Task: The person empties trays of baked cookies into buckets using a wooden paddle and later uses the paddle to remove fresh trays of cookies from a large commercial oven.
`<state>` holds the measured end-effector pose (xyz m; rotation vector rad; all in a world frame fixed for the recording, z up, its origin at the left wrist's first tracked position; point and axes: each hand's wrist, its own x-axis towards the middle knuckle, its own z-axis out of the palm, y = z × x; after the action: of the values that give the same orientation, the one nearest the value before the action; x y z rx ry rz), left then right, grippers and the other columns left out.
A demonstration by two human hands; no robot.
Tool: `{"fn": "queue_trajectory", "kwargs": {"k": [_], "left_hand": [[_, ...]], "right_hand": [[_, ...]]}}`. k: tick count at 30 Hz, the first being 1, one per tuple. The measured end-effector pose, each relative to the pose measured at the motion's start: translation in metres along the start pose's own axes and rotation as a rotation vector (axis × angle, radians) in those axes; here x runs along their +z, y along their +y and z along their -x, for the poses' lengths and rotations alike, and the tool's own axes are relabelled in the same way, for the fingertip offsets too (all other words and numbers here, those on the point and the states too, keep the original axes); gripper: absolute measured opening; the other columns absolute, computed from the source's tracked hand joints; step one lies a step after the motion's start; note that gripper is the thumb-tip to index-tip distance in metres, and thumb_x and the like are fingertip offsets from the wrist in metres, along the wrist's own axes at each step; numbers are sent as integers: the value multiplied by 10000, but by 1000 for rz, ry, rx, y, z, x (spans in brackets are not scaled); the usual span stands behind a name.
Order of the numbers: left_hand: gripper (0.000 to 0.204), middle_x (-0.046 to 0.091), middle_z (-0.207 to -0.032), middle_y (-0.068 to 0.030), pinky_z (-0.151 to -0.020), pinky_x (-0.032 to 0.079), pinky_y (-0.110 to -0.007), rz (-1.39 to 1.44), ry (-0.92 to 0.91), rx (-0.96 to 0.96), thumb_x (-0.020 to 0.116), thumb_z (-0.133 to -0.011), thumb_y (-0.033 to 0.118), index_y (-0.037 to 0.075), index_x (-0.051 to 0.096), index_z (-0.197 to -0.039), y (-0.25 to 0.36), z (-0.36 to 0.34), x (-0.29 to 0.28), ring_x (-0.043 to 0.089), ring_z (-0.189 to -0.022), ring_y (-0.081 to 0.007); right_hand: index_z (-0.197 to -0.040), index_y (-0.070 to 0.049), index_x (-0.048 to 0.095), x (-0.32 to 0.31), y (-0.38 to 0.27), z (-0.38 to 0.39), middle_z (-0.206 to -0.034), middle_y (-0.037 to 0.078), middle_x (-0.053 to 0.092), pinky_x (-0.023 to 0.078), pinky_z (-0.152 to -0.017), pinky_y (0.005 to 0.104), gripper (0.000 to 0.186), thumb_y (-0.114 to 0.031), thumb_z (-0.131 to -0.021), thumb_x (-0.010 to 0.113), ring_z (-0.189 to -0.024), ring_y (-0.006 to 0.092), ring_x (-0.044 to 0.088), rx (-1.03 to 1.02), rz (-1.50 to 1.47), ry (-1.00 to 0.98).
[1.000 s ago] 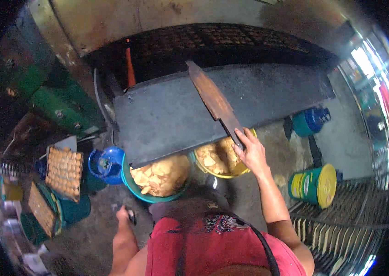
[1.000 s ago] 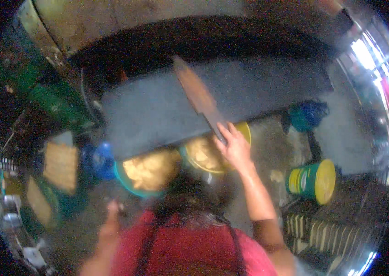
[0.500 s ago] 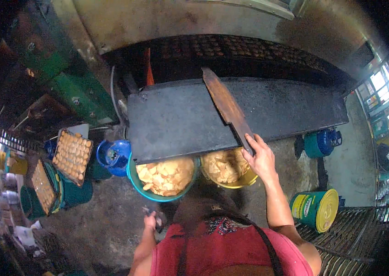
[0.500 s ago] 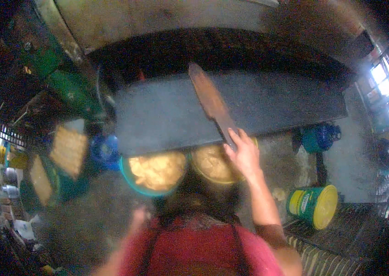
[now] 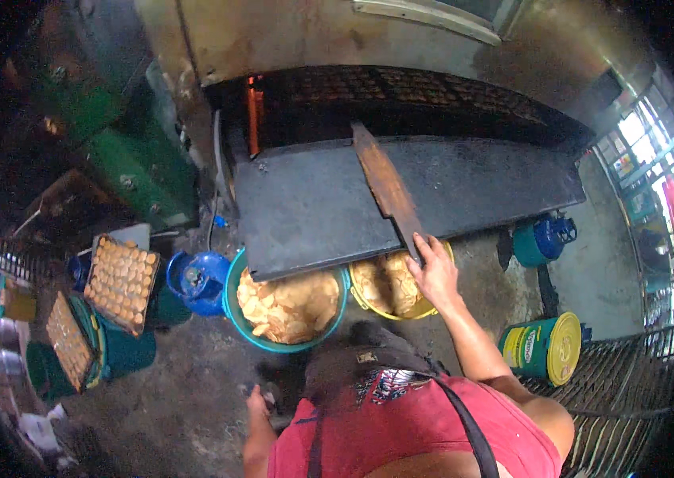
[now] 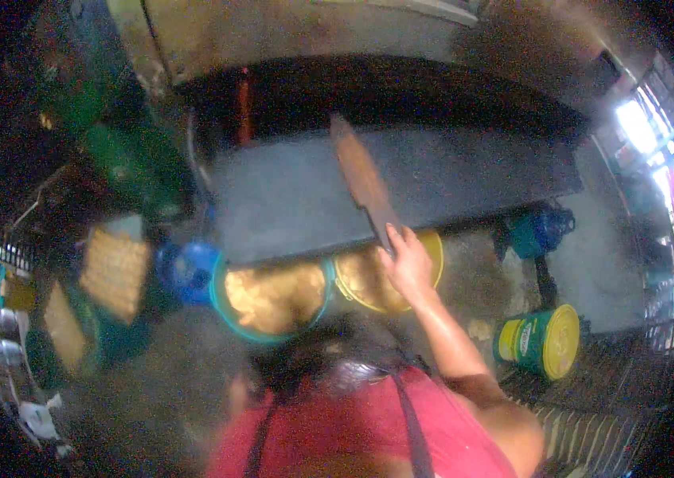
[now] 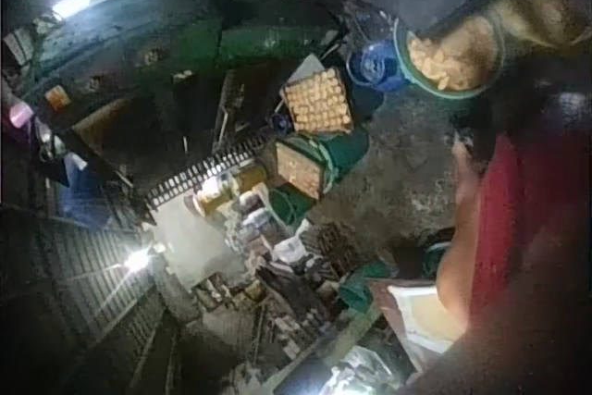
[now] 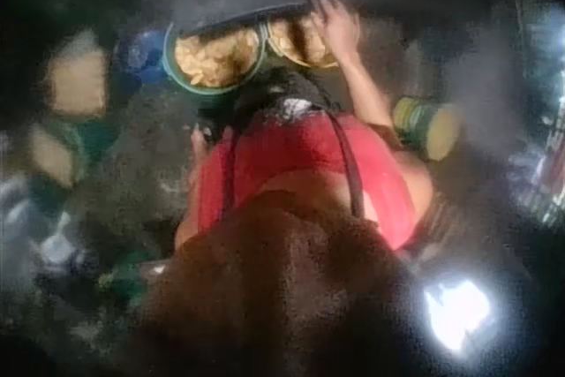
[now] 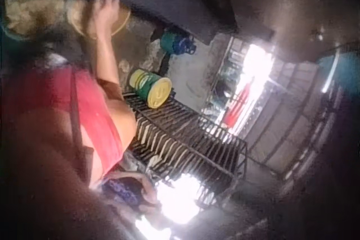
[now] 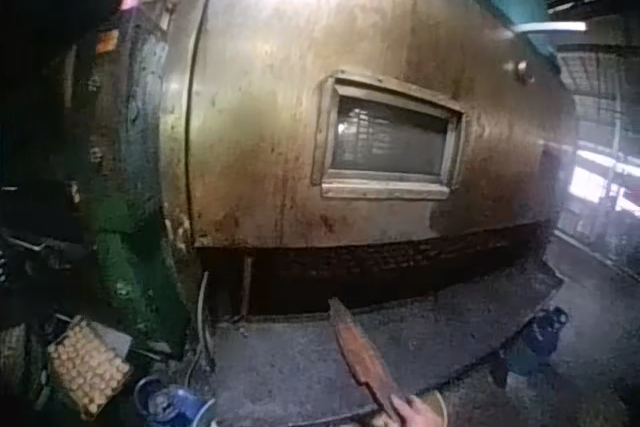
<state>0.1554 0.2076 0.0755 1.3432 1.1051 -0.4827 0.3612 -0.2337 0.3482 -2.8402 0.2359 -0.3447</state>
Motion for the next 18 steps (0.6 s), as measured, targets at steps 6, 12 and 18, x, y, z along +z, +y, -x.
{"fn": "queue_trajectory", "kwargs": {"k": [6, 12, 18], "left_hand": [[537, 599, -1035, -122, -821, 457, -436, -4, -56, 28, 522, -830, 455, -3, 538, -1111, -61, 29, -9, 580, -915, -280], [609, 584, -1096, -99, -854, 447, -451, 92, -74, 152, 462, -834, 558, 46, 524, -1156, -39, 67, 3, 563, -969, -283], [754, 520, -1237, -69, -956, 387, -422, 624, 56, 195, 411, -809, 658, 69, 434, -1279, 57, 184, 35, 491, -1124, -275]], "right_hand": [[-1146, -104, 551, 31, -55, -125, -1034, 199, 543, 440, -830, 435, 416, -330, -797, 572, -947, 355, 508, -87, 132, 32], [-1146, -104, 536, 100, -76, -242, -1113, 189, 485, 398, -879, 458, 385, -336, -840, 524, -1067, 352, 429, 4, 130, 150], [-1098, -89, 548, 97, -79, -227, -1086, 181, 489, 407, -850, 457, 340, -313, -843, 527, -1044, 345, 436, -51, 71, 182]]}}
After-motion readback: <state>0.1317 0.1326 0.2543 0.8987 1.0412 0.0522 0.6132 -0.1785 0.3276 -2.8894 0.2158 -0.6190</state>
